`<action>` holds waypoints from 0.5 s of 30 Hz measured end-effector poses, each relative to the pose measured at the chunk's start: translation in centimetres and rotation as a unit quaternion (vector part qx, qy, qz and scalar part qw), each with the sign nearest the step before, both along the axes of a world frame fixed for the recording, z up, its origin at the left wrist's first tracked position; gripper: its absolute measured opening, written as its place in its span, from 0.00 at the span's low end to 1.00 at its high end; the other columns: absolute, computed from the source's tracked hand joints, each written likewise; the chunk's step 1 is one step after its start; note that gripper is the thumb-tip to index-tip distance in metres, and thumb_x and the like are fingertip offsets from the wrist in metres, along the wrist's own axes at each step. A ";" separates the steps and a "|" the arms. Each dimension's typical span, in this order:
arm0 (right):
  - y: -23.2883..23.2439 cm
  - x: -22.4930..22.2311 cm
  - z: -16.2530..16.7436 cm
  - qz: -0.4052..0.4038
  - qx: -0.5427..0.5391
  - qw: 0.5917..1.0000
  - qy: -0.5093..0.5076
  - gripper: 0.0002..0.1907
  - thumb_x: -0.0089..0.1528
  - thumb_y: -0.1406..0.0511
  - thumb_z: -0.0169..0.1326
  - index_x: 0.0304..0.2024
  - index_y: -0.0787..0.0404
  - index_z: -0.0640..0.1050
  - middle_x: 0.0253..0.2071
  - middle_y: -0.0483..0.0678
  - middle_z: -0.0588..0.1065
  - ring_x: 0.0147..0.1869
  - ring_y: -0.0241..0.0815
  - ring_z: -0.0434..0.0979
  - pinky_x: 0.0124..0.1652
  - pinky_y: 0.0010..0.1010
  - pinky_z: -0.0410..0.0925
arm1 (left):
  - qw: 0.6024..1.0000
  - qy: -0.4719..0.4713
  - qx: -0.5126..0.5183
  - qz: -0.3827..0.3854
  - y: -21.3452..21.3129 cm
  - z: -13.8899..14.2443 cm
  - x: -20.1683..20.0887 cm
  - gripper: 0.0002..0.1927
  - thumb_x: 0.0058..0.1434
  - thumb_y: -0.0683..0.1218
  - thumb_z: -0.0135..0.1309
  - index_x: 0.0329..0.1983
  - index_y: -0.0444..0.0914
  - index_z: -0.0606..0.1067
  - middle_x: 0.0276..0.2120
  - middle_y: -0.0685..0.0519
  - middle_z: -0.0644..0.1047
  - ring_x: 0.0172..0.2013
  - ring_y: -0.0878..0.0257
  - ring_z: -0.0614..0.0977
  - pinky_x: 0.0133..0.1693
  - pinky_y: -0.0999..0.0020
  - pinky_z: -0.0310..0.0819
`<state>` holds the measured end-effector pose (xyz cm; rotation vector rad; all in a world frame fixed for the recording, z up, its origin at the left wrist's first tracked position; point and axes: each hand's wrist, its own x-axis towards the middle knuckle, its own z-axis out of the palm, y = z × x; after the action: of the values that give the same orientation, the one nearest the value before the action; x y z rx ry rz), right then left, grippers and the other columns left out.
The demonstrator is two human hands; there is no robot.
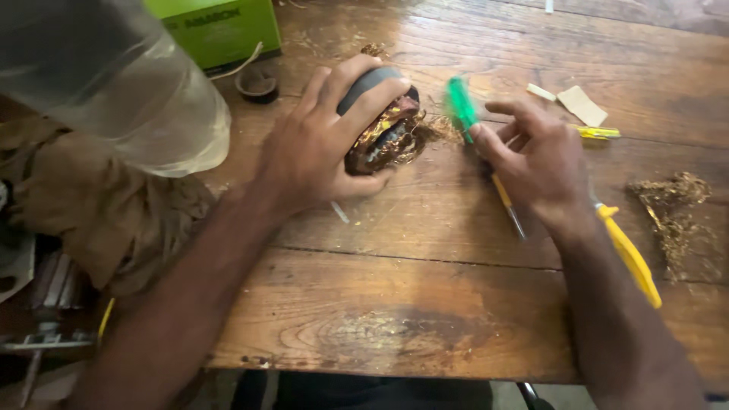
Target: The person holds an electric motor stator on a wooden workbench and uses screwdrivers and pliers to pry and pull copper windings out of the motor housing. They reposition the motor repeatedly, tear loose winding bundles by hand, and set the extracted copper coils on the bench beside the motor.
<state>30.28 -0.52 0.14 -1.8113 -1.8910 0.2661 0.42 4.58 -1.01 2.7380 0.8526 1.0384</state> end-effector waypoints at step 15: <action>-1.4 7.1 2.6 -0.094 0.048 0.988 -0.110 0.10 0.68 0.65 0.60 0.51 0.63 0.81 0.41 0.57 0.80 0.45 0.52 0.81 0.46 0.45 0.73 | 0.999 0.054 0.007 -0.003 -1.2 1.3 0.7 0.52 0.44 0.55 0.74 0.73 0.53 0.62 0.67 0.47 0.62 0.62 0.43 0.69 0.55 0.50 0.77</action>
<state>37.42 -1.94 2.73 -2.0041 -1.8215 -0.0930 1.15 3.33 0.29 2.8279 0.8531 0.9056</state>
